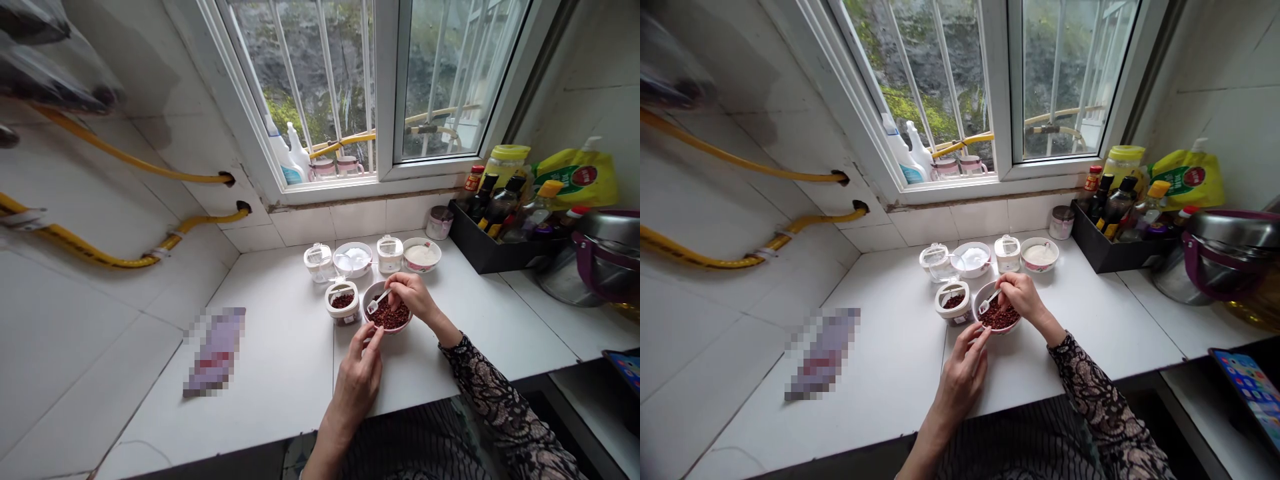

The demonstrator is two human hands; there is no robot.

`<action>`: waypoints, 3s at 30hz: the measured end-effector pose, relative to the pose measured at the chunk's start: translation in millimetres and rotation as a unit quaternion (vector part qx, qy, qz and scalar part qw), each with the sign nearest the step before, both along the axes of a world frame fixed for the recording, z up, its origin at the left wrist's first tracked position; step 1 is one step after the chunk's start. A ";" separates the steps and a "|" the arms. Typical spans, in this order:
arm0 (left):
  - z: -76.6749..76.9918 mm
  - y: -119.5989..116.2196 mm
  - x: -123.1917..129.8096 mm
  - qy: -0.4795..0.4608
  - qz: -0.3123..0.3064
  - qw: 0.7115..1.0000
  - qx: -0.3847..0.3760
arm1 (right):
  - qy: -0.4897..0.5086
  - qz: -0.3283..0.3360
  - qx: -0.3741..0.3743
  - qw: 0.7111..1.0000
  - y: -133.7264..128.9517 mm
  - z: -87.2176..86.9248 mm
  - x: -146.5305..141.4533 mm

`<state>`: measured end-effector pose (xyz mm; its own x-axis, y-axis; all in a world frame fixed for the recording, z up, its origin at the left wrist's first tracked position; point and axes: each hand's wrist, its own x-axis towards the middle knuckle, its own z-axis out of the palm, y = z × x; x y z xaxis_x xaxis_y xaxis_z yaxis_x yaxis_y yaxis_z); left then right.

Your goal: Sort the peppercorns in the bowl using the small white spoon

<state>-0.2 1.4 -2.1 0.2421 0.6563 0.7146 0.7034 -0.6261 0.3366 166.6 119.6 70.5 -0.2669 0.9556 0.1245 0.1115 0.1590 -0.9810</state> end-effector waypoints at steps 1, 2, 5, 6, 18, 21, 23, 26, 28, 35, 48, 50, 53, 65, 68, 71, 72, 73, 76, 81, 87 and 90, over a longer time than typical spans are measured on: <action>0.0 0.0 -0.1 0.001 0.001 1.000 -0.001 | 0.006 -0.003 -0.007 1.000 0.9 0.4 1.1; 0.0 0.0 -0.3 0.002 0.001 1.000 -0.003 | 0.011 -0.006 -0.013 1.000 1.4 0.7 1.8; 0.2 0.0 -0.7 0.003 0.000 1.000 -0.006 | 0.017 -0.015 -0.021 1.000 1.7 1.4 2.1; 0.3 0.0 -0.7 0.001 -0.001 1.000 -0.005 | 0.017 -0.018 -0.021 0.999 1.5 1.5 1.9; 1.1 0.1 0.7 -0.002 -0.001 1.000 0.003 | -0.014 -0.044 0.017 0.999 -2.6 1.3 0.9; 1.0 0.2 0.6 -0.002 -0.003 1.000 0.003 | -0.012 -0.047 0.016 0.999 -2.3 1.2 0.8; 0.7 0.3 0.7 -0.005 -0.002 1.000 0.006 | -0.008 -0.048 0.013 0.999 -1.6 0.7 1.0; 0.2 0.4 1.1 -0.009 -0.003 1.000 0.010 | 0.003 -0.045 0.006 0.999 -0.2 -0.5 1.3; 0.2 0.4 1.3 -0.009 -0.004 1.000 0.009 | 0.012 -0.044 -0.001 0.999 0.8 -1.4 1.6; 0.7 0.4 1.6 -0.008 -0.003 1.000 0.013 | 0.053 -0.044 -0.019 0.997 4.3 -1.1 4.5; -1.1 1.5 1.7 -0.009 -0.011 1.000 0.008 | 0.074 -0.035 0.101 0.992 -9.9 9.9 -20.6; -2.3 1.8 1.6 -0.009 -0.009 1.000 0.007 | 0.012 -0.012 0.184 0.983 -15.3 9.8 -27.0; -4.6 2.0 2.1 -0.012 -0.010 1.000 0.006 | -0.071 0.008 0.270 0.960 -20.0 8.4 -29.8; -1.4 0.3 1.0 -0.010 -0.006 1.000 0.002 | -0.092 -0.042 0.127 0.987 -5.0 6.1 0.7; -1.1 0.3 0.8 -0.010 -0.006 1.000 0.006 | -0.107 -0.030 0.114 0.987 -6.5 4.9 -1.7; -0.3 0.3 0.6 -0.003 -0.004 1.000 0.006 | -0.105 -0.008 0.091 0.990 -7.4 3.8 -4.1; 0.1 0.2 0.4 -0.002 -0.003 1.000 0.006 | -0.101 -0.002 0.081 0.992 -7.3 3.5 -4.2; 0.5 0.2 0.3 -0.001 -0.003 1.000 0.006 | -0.097 0.002 0.072 0.993 -7.0 3.1 -4.1; 1.5 0.1 0.0 0.002 -0.002 1.000 0.006 | -0.083 0.012 0.047 0.995 -5.6 2.3 -2.8; 0.6 0.3 0.1 0.002 -0.002 1.000 0.005 | -0.066 0.027 0.018 0.997 -4.7 2.3 -2.3; -0.9 0.6 -0.6 0.000 0.000 1.000 0.002 | -0.053 0.053 -0.008 0.997 -4.8 5.0 1.4; -1.1 0.4 -1.1 0.002 -0.002 1.000 -0.004 | -0.048 0.064 -0.016 0.997 -5.5 5.7 2.0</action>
<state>-1.3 1.8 -3.2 0.2469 0.6606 0.7090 0.7025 -0.6260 0.3386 168.7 114.1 76.2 -0.3960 0.9161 0.0623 0.1857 0.1463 -0.9717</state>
